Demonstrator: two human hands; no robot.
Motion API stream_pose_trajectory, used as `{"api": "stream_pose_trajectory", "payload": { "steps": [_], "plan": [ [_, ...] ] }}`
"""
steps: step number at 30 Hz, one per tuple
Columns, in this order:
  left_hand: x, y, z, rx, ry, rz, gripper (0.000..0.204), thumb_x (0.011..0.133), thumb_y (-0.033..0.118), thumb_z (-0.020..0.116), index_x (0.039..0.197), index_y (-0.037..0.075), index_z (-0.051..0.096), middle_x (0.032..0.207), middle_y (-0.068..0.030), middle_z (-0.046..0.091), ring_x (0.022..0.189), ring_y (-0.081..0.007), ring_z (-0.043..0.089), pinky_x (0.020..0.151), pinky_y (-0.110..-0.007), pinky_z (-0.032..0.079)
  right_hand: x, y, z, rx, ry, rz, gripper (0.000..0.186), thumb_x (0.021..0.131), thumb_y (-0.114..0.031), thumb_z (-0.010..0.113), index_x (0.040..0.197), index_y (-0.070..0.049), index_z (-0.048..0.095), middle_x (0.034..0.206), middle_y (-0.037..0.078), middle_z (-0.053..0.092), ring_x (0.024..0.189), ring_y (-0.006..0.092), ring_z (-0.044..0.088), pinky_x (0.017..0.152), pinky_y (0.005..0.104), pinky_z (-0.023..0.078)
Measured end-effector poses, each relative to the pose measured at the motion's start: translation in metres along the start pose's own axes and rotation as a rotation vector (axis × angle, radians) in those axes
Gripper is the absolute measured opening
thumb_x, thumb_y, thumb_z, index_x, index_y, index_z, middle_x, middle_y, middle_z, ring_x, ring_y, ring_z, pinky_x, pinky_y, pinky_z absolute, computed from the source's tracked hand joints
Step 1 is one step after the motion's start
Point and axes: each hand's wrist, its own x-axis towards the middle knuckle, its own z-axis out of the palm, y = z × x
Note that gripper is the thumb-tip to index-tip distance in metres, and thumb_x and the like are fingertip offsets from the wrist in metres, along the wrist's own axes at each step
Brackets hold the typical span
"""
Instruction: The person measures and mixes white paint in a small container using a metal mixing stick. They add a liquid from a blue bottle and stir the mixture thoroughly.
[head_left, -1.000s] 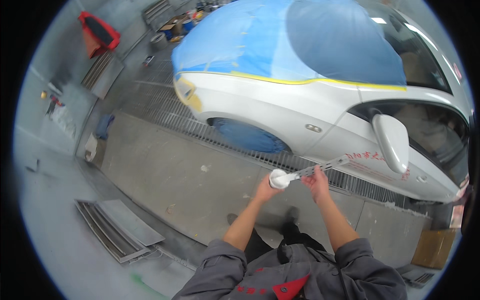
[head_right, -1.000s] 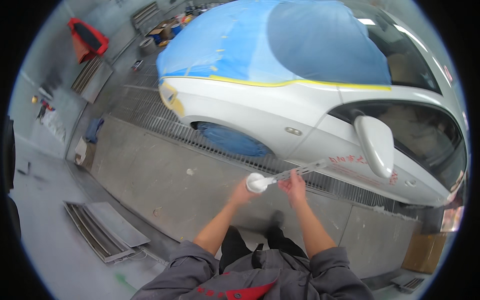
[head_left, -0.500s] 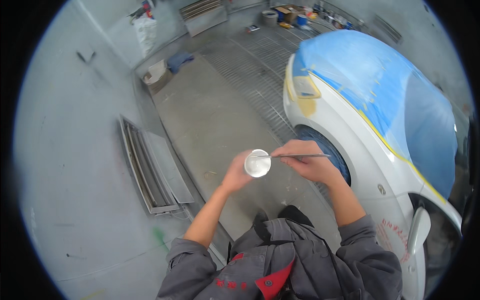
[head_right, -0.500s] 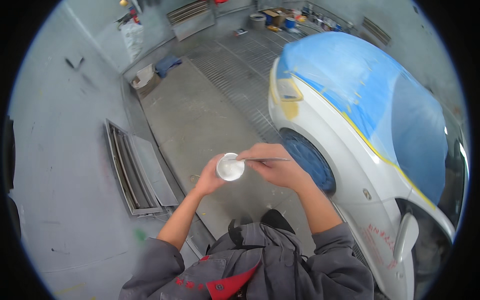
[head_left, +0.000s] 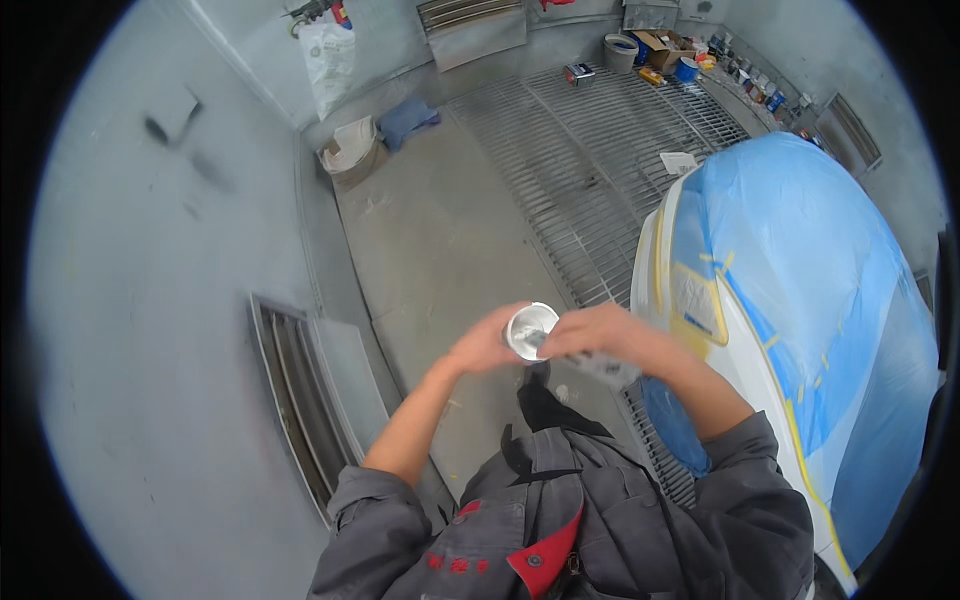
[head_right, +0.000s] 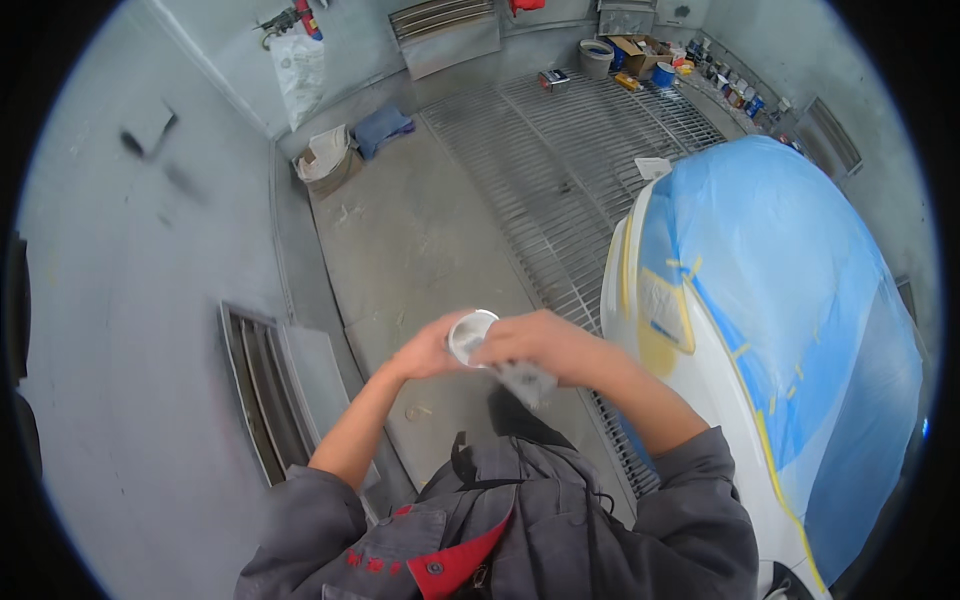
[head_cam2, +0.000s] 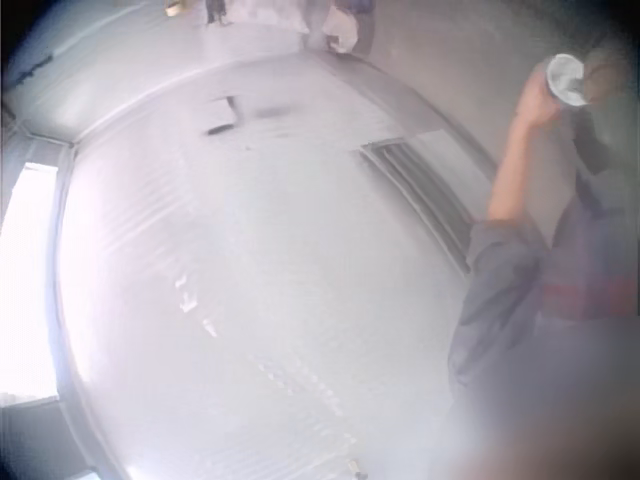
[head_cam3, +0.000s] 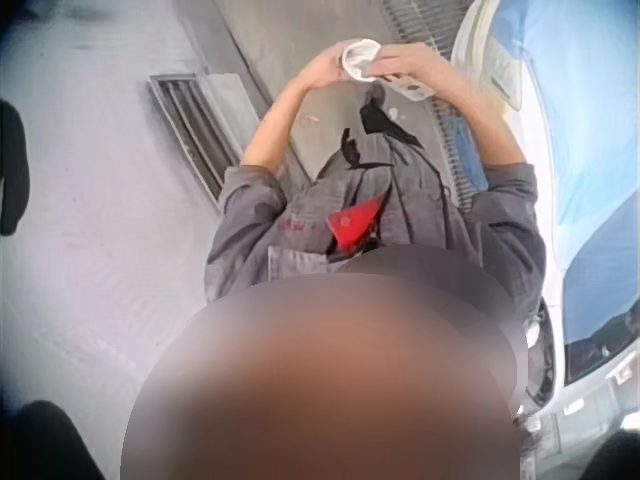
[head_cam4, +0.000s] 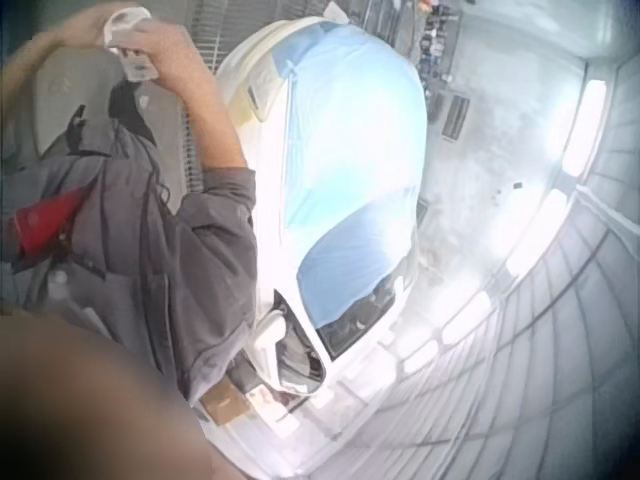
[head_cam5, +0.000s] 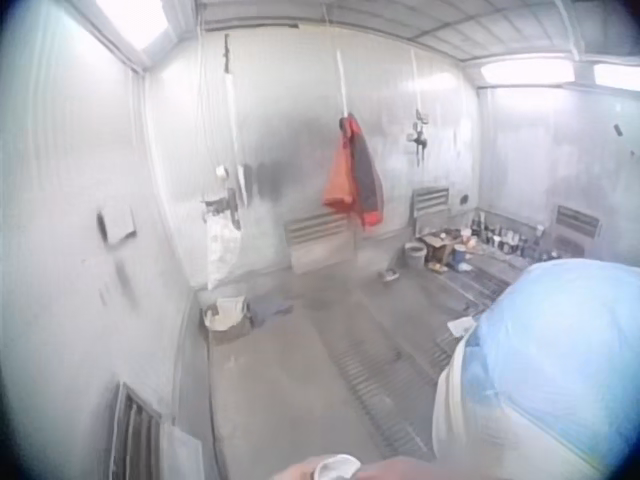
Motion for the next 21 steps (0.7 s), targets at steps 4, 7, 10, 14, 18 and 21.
{"api": "stream_pose_trajectory", "payload": {
  "steps": [4,7,10,14,18,21],
  "plan": [
    [0.090,0.017,-0.083,0.023,-0.161,0.027,0.094,0.068,0.013,0.093,0.153,0.007,0.051,0.147,-0.0120,0.061,0.139,-0.0286,0.055,0.119,-0.041,0.043,0.057,0.031,-0.124,-0.053,0.048,-0.152,0.034,0.088,-0.006,0.072,0.121,-0.014,0.074,0.102,0.008,0.072,0.092,0.0263,0.070,0.081,0.0356,0.056],
    [0.169,0.054,-0.140,0.124,-0.239,0.120,0.095,0.067,0.012,0.093,0.153,0.007,0.052,0.146,-0.0107,0.062,0.137,-0.0281,0.056,0.119,-0.041,0.043,0.101,0.094,-0.202,-0.023,0.156,-0.034,0.028,0.092,-0.007,0.072,0.120,-0.012,0.076,0.100,0.008,0.072,0.093,0.0242,0.071,0.079,0.0353,0.056],
    [0.260,0.069,-0.197,0.012,-0.259,0.070,0.094,0.067,0.012,0.093,0.152,0.007,0.053,0.145,-0.0100,0.062,0.136,-0.0272,0.057,0.118,-0.040,0.044,0.127,0.170,-0.252,0.180,0.372,0.293,0.023,0.098,-0.010,0.071,0.120,-0.008,0.077,0.099,0.006,0.075,0.087,0.0171,0.073,0.077,0.0334,0.058],
    [0.410,0.052,-0.260,-0.029,-0.150,0.080,0.085,0.069,0.011,0.092,0.147,0.006,0.058,0.141,-0.0092,0.065,0.132,-0.0240,0.059,0.114,-0.039,0.046,0.155,0.304,-0.301,0.572,0.754,0.455,0.026,0.099,-0.010,0.070,0.123,0.001,0.072,0.097,0.011,0.076,0.079,0.0173,0.075,0.072,0.0318,0.062],
    [0.566,0.039,-0.291,-0.134,-0.124,0.012,0.077,0.069,0.010,0.092,0.140,0.005,0.062,0.133,-0.0077,0.069,0.124,-0.0215,0.064,0.109,-0.038,0.049,0.187,0.388,-0.358,0.725,1.115,0.680,0.028,0.097,-0.005,0.068,0.125,0.002,0.068,0.097,0.017,0.075,0.072,0.0211,0.076,0.062,0.0326,0.063],
    [0.697,0.057,-0.284,-0.153,-0.117,0.038,0.076,0.068,0.008,0.092,0.137,0.005,0.062,0.126,-0.0071,0.071,0.118,-0.0206,0.066,0.106,-0.037,0.050,0.202,0.431,-0.433,0.794,1.347,0.751,0.025,0.098,-0.006,0.067,0.122,0.003,0.069,0.092,0.015,0.075,0.069,0.0204,0.075,0.060,0.0323,0.062]
  ]
}}
